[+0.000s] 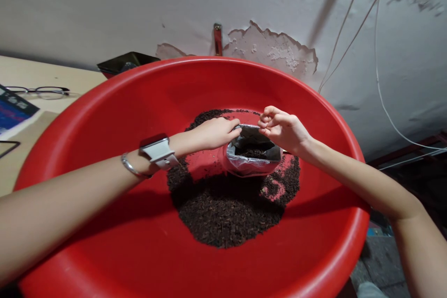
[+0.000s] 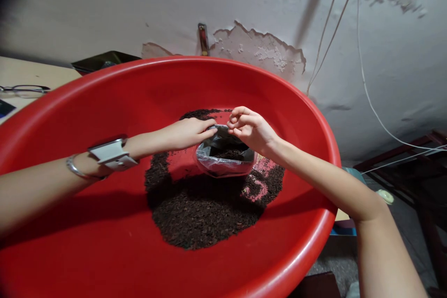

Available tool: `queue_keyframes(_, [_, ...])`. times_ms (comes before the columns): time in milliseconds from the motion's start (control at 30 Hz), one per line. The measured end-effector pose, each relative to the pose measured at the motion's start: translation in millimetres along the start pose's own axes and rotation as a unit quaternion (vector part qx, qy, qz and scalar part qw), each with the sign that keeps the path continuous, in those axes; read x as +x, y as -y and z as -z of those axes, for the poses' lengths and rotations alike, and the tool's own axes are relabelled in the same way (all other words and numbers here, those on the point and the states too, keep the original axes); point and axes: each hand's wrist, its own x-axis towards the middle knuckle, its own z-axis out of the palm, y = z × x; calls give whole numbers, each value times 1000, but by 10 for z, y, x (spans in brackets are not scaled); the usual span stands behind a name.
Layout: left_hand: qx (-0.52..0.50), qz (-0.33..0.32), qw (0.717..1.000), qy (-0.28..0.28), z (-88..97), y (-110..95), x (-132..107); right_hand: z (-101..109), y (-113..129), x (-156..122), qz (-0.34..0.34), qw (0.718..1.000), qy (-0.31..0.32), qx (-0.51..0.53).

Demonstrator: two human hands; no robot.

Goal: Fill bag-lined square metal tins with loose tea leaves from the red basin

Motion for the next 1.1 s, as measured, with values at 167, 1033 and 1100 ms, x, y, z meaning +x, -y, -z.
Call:
queue_keyframes(167, [13,-3,1000,-1,-21,20,9,11,8,16,7,1000,-10,26])
queue_keyframes(1033, [-5,-9,1000,1,-2,-1,11,-215,-409,-338,-77,807,425,-403])
queue_keyframes(1100, [-1,-9,1000,-1,6,-16,4,-311,-578,-415,-69,747,421,-510])
